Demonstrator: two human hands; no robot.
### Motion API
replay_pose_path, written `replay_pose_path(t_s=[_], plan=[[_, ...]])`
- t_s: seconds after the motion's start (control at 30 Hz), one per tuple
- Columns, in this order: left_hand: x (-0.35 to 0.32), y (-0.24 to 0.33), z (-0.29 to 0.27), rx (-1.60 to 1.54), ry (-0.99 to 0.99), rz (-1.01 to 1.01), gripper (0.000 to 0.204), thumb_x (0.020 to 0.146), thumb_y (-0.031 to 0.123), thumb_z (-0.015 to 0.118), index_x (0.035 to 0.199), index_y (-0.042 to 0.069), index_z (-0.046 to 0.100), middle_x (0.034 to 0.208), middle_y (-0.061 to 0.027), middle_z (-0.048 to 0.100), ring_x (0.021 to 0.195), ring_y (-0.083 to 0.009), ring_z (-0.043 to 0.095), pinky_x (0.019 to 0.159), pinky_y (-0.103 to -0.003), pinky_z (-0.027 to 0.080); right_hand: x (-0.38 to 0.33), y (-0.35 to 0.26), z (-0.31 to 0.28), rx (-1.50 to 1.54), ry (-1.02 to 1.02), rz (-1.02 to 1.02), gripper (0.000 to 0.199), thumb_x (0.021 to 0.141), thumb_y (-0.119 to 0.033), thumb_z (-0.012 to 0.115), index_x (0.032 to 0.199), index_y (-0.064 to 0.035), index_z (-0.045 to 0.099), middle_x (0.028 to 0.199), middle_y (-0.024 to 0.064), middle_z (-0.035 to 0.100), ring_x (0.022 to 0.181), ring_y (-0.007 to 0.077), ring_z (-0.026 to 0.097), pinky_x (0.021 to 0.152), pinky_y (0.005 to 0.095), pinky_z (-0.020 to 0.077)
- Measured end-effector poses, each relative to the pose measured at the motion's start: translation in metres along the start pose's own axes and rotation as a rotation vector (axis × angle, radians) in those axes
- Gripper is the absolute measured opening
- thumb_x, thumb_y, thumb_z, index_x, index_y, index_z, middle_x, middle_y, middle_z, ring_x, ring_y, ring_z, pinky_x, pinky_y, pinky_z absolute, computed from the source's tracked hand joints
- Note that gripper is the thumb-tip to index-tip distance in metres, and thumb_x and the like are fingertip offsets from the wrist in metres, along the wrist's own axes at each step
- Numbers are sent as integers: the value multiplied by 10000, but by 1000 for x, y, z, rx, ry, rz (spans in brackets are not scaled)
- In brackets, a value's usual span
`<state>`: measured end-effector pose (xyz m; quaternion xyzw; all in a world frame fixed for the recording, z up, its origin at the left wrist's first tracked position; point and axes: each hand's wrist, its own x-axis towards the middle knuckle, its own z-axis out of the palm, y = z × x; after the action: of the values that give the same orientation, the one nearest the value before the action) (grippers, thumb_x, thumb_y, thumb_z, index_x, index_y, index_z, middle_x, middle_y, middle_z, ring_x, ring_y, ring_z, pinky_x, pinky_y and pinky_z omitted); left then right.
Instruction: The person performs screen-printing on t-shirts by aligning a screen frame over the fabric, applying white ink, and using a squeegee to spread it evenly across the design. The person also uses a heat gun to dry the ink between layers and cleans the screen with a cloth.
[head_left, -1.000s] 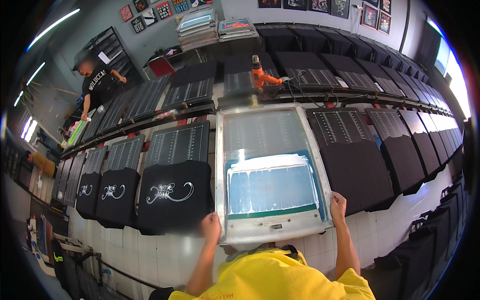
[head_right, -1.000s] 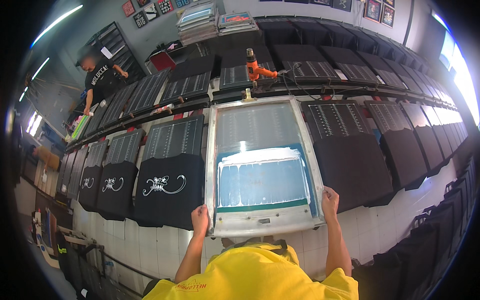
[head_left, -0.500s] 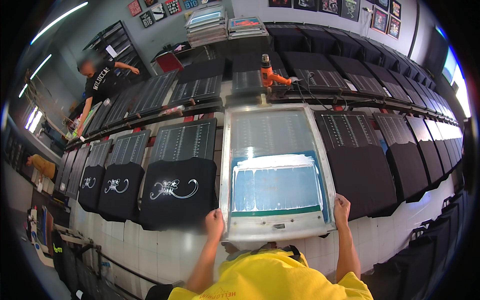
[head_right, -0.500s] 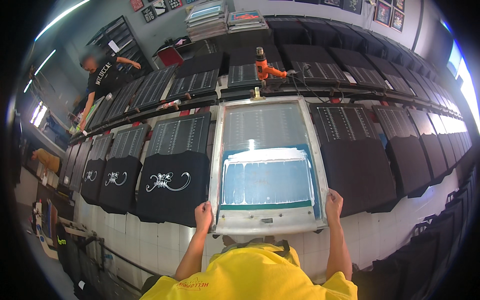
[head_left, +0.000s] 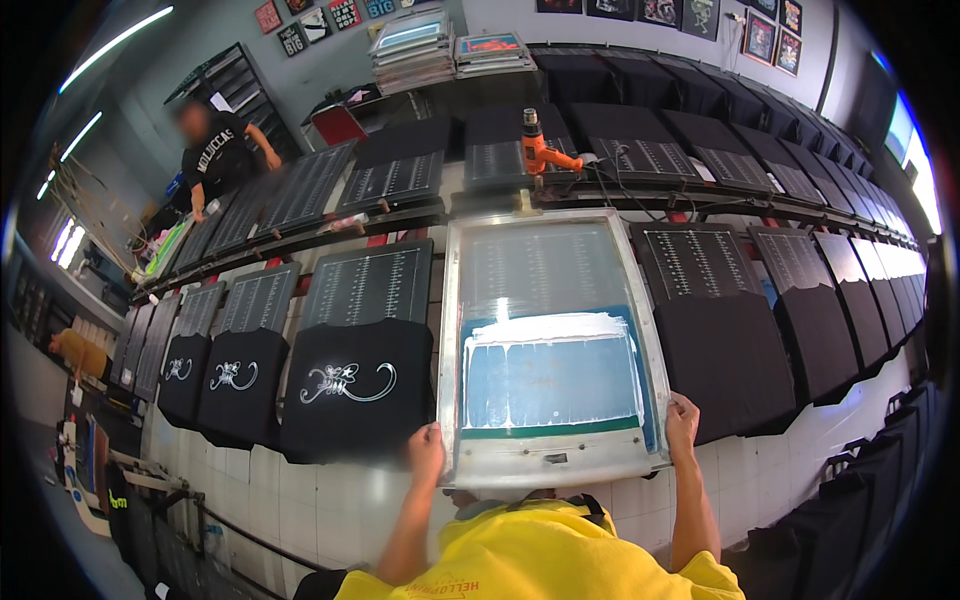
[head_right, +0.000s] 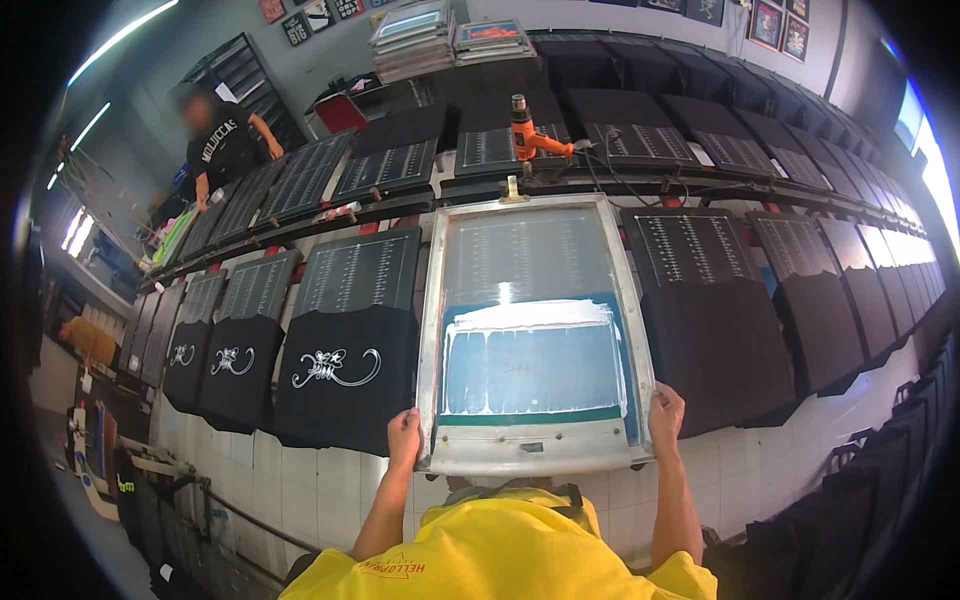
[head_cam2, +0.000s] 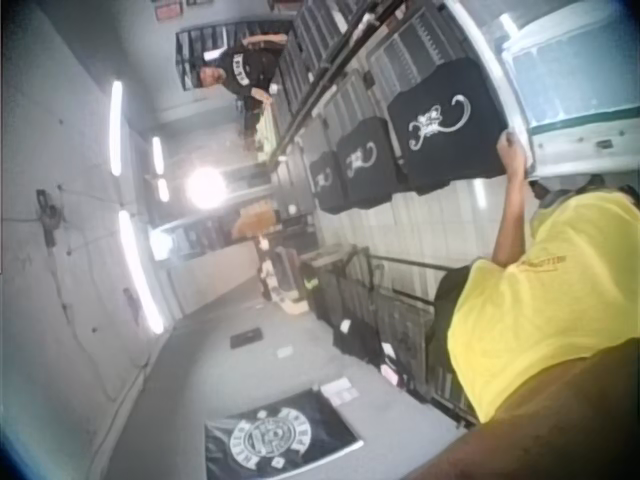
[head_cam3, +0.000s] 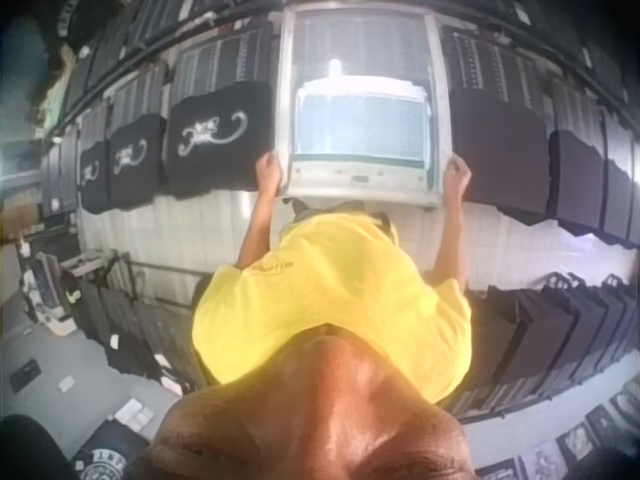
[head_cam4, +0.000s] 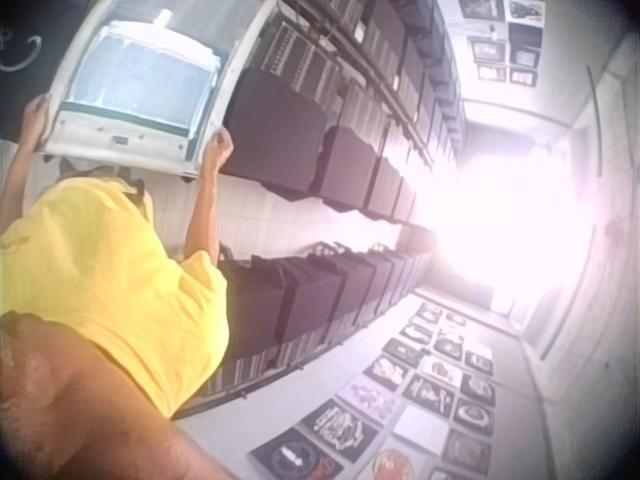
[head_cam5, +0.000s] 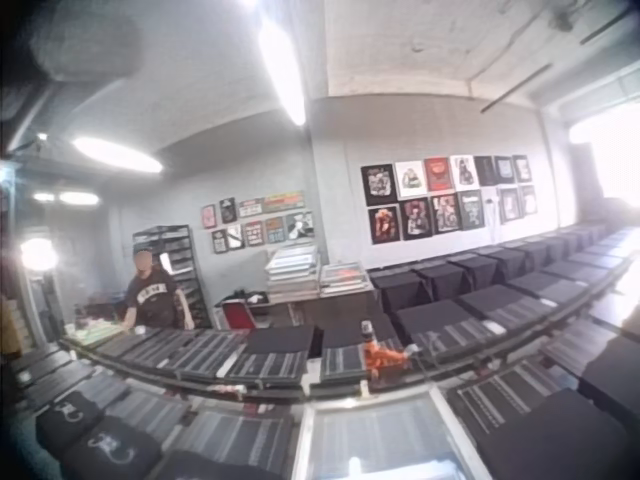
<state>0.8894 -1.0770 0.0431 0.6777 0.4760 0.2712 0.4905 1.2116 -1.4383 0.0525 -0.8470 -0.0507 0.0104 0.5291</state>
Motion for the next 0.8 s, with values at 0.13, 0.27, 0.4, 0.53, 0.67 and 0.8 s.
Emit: replay_pose_path(t_s=[0.13,0.27,0.4,0.53,0.67,0.8], plan=[[4,0,-7,193,-76,-20,316,953,259,574,865,-31,664,668,-134,616,626,-230,592,618,-409,440,1,4,1,8,-9,3,237,908,-47,602,1100,35,715,717,40,602,654,92,521,627,265,443],[9,0,-10,365,-86,78,335,944,284,576,818,-19,648,700,-201,617,637,-351,597,625,-444,447,2,11,7,-9,15,-45,234,906,-37,600,1097,42,710,702,20,581,642,87,499,605,267,426],[14,-7,-5,386,-58,218,356,948,290,577,793,-27,623,705,-230,597,647,-404,570,629,-459,445,3,18,10,13,12,-107,229,906,-38,596,1088,48,706,703,19,572,647,90,490,610,273,424],[13,-14,-4,426,-58,187,374,958,284,569,783,-45,601,713,-253,578,673,-453,551,633,-471,442,0,18,10,-43,-8,-12,210,913,-41,592,1069,45,704,719,18,578,660,87,492,612,270,420],[10,-13,-1,369,-23,204,404,979,275,553,745,-55,537,592,-195,453,539,-239,392,551,-409,364,-1,6,11,-52,4,-32,190,930,-48,586,1057,37,700,704,-10,541,642,67,454,583,257,389],[5,-10,2,249,39,225,356,978,269,573,859,-61,634,629,-168,544,590,-177,472,594,-369,423,-2,-3,8,14,-52,53,191,945,-54,579,1066,35,696,714,-20,532,651,59,439,590,249,386]])
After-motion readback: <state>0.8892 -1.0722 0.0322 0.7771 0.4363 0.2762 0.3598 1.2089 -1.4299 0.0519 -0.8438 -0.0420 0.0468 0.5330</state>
